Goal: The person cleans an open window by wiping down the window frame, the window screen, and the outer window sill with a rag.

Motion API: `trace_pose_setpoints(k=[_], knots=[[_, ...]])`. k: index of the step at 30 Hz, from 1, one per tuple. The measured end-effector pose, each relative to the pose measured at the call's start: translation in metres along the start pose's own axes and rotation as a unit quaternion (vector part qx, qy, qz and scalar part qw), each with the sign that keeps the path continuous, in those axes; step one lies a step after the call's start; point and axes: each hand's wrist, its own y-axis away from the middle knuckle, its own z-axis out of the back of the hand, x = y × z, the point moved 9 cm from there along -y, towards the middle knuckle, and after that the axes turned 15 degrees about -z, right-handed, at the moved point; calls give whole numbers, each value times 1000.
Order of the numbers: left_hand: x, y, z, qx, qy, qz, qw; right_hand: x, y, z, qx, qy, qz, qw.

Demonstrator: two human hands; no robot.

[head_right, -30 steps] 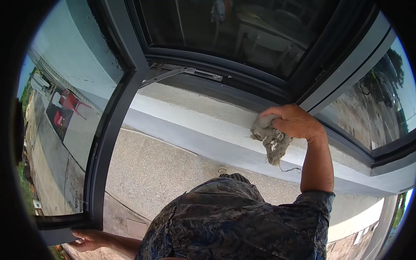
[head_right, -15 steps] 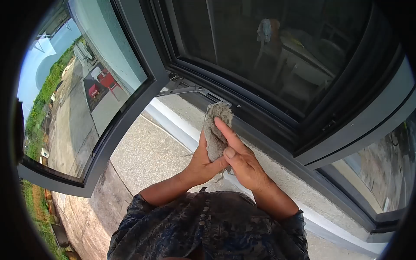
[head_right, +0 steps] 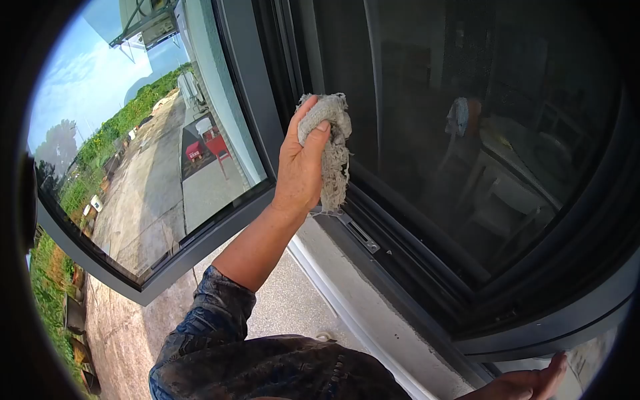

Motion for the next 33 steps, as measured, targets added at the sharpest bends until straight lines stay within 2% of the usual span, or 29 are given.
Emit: trace_pose_setpoints(k=[1,2,4,5,9,10,11,13,14,15,16,17,19,20,21,23,26,28,29,32,33], knots=[[1,-21,-1,-4,-42,-63,997,3,7,-8,-10,171,18,985],[13,-41,-2,-4,-40,-67,997,1,12,-19,-20,338,35,940],[0,-71,2,-35,-238,-244,939,1,17,-34,-29,378,60,924],[5,-85,1,-33,-248,-253,934,3,20,-39,-35,419,83,904],[4,-131,-17,-32,-380,-418,824,-1,21,-35,-53,446,67,891],[15,-143,-19,-34,-396,-423,814,-2,21,-38,-42,454,66,888],[28,-160,-24,8,-413,-400,818,1,19,-40,-48,455,77,886],[49,-165,-18,-11,-430,-412,803,0,19,-44,-42,460,83,883],[65,-162,-18,-5,-434,-403,806,-2,19,-41,-54,422,70,902],[64,-157,-14,-42,-362,-386,847,-3,20,-38,-71,383,54,919],[68,-150,-6,-81,-288,-364,882,14,15,-62,-47,367,118,921],[73,-140,-2,-82,-296,-356,882,14,16,-64,-35,365,116,923],[98,-129,8,-83,-297,-261,915,12,16,-61,-38,351,110,929],[111,-111,19,-139,-291,-199,926,11,17,-59,-33,348,110,930],[123,-93,22,-142,-295,-198,924,9,17,-55,-30,333,102,937],[160,-62,49,-217,-352,-85,906,4,20,-47,-37,314,91,944],[168,-31,53,-212,-346,-38,913,1,22,-41,-19,308,104,945],[205,-2,72,-235,-338,131,902,1,23,-41,-10,271,101,957],[213,3,76,-237,-337,126,902,1,24,-37,-13,267,102,958],[228,23,73,-309,-204,214,904,-1,25,-35,-5,345,104,933],[210,30,61,-311,-200,211,905,1,25,-34,-8,343,108,933]])
